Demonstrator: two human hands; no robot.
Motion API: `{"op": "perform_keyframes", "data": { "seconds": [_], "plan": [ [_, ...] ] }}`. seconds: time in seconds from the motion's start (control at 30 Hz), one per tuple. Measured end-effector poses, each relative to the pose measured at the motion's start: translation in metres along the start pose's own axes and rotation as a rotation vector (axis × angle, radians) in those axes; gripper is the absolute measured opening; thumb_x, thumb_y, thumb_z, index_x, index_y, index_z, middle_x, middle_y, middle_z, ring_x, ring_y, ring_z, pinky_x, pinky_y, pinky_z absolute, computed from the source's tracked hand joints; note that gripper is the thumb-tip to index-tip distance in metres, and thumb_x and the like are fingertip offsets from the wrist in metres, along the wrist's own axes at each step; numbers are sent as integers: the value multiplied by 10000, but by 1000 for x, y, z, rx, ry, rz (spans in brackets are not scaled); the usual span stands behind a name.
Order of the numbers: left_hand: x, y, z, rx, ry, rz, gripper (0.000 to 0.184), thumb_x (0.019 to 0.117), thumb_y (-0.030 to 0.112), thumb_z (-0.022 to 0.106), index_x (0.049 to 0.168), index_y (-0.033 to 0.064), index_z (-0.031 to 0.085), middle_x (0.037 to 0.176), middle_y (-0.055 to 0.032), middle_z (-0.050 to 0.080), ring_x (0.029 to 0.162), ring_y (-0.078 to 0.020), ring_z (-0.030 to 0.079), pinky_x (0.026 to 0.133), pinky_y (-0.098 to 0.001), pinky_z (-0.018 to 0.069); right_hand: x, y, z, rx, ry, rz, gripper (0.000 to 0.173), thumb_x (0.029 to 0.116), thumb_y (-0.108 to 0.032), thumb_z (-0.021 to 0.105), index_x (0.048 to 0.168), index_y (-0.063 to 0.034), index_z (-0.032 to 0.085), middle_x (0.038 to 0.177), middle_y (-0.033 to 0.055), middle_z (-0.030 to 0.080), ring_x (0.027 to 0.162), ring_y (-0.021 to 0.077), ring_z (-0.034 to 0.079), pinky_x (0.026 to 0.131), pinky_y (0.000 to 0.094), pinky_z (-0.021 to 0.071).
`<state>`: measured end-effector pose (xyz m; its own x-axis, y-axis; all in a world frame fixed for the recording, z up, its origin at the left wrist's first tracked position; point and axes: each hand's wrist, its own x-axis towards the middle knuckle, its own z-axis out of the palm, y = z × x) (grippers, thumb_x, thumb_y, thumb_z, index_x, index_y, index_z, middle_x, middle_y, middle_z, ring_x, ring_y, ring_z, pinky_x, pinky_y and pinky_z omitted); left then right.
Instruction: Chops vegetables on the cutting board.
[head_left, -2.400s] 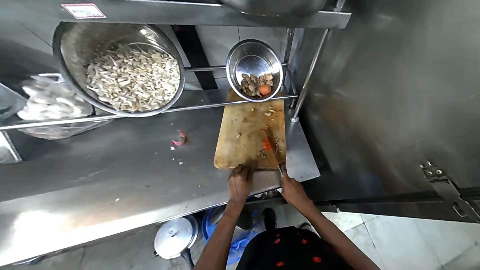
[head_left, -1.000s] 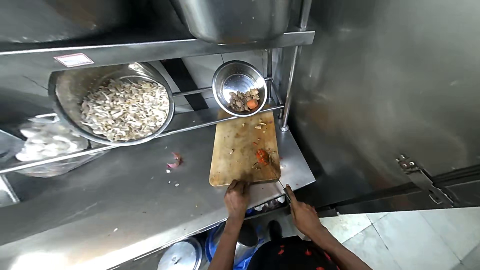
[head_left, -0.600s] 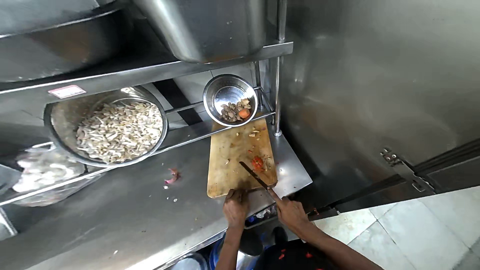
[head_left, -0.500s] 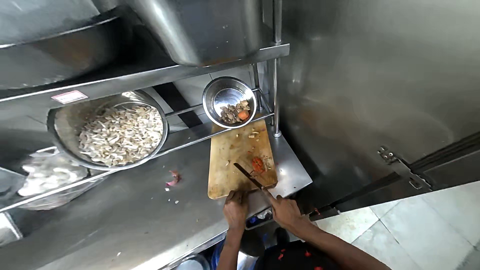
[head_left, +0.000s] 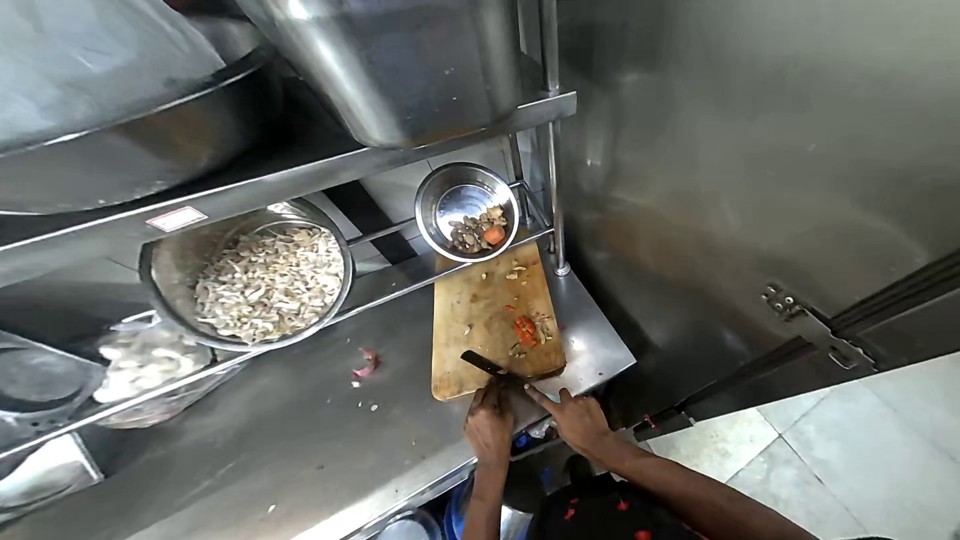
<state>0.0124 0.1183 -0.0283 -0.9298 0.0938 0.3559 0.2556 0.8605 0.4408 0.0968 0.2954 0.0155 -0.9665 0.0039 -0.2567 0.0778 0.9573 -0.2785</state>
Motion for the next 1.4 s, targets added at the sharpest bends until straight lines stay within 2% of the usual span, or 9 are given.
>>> {"op": "perform_keyframes", "data": {
  "seconds": [0.2, 0.33, 0.63, 0.9, 1.0, 1.1, 1.13, 1.23, 1.4],
  "plan": [
    [0, 3, -4, 23, -29, -14, 194, 958, 219, 653, 1091, 189, 790, 1087, -57, 738, 854, -249, 733, 671, -506, 611, -2, 14, 3, -39, 7, 4, 927, 973, -36, 520, 1589, -585, 98, 1185, 255, 603, 807, 401, 678, 674, 563, 562],
    [0, 7, -7, 45, -54, -35, 204, 971, 235, 642, 1102, 178, 787, 1108, -60, 737, 872, -255, 735, 686, -515, 614, -3, 28, -4, -24, -2, 97, 873, 983, -96, 530, 1589, -578, 126, 1236, 251, 600, 815, 389, 688, 690, 565, 562],
    [3, 9, -9, 49, -72, -38, 212, 959, 241, 634, 1089, 171, 786, 1071, -77, 739, 855, -278, 734, 675, -545, 604, 14, 42, -23, -28, 91, 170, 896, 952, -64, 563, 1598, -541, 166, 1110, 240, 629, 763, 381, 674, 642, 539, 557],
    [3, 10, -10, 67, -59, -31, 206, 966, 262, 635, 1073, 180, 791, 1094, -57, 746, 880, -256, 740, 684, -520, 613, 24, 38, -25, 90, 80, 85, 618, 1058, -344, 412, 1620, -467, 185, 1047, 155, 687, 855, 348, 692, 732, 550, 550],
    [2, 9, -10, 53, -55, -29, 204, 963, 265, 642, 1075, 184, 792, 1102, -63, 744, 890, -262, 739, 690, -526, 612, 28, 48, -15, 333, 101, 41, 529, 1082, -415, 390, 1600, -436, 286, 1068, 107, 727, 975, 324, 709, 827, 571, 561],
    [3, 8, -8, 49, -49, -18, 202, 964, 259, 635, 1066, 180, 791, 1106, -56, 745, 892, -256, 739, 693, -520, 614, 28, 56, -10, 778, 78, 34, 535, 1084, -461, 433, 1602, -416, 307, 1105, 121, 709, 905, 280, 699, 828, 528, 572],
    [3, 8, -8, 49, -43, -14, 202, 963, 257, 635, 1064, 181, 792, 1098, -53, 745, 883, -254, 739, 686, -518, 613, 26, 58, -9, 941, 48, 43, 540, 1080, -476, 449, 1600, -433, 311, 1110, 103, 696, 847, 238, 674, 781, 470, 573],
    [3, 8, -7, 57, -33, -4, 208, 967, 250, 628, 1069, 173, 793, 1090, -59, 743, 884, -260, 738, 679, -516, 612, 17, 58, -3, 1483, -93, 53, 536, 1076, -475, 469, 1586, -474, 306, 756, 8, 483, 501, 113, 421, 447, 278, 398],
    [3, 9, -9, 52, -52, -14, 209, 969, 244, 629, 1081, 171, 789, 1101, -68, 737, 888, -274, 735, 678, -529, 611, 6, 59, -3, 1915, -241, 35, 467, 1076, -499, 450, 1533, -434, 379, 704, -18, 445, 459, 91, 407, 407, 246, 396]
  ]
}}
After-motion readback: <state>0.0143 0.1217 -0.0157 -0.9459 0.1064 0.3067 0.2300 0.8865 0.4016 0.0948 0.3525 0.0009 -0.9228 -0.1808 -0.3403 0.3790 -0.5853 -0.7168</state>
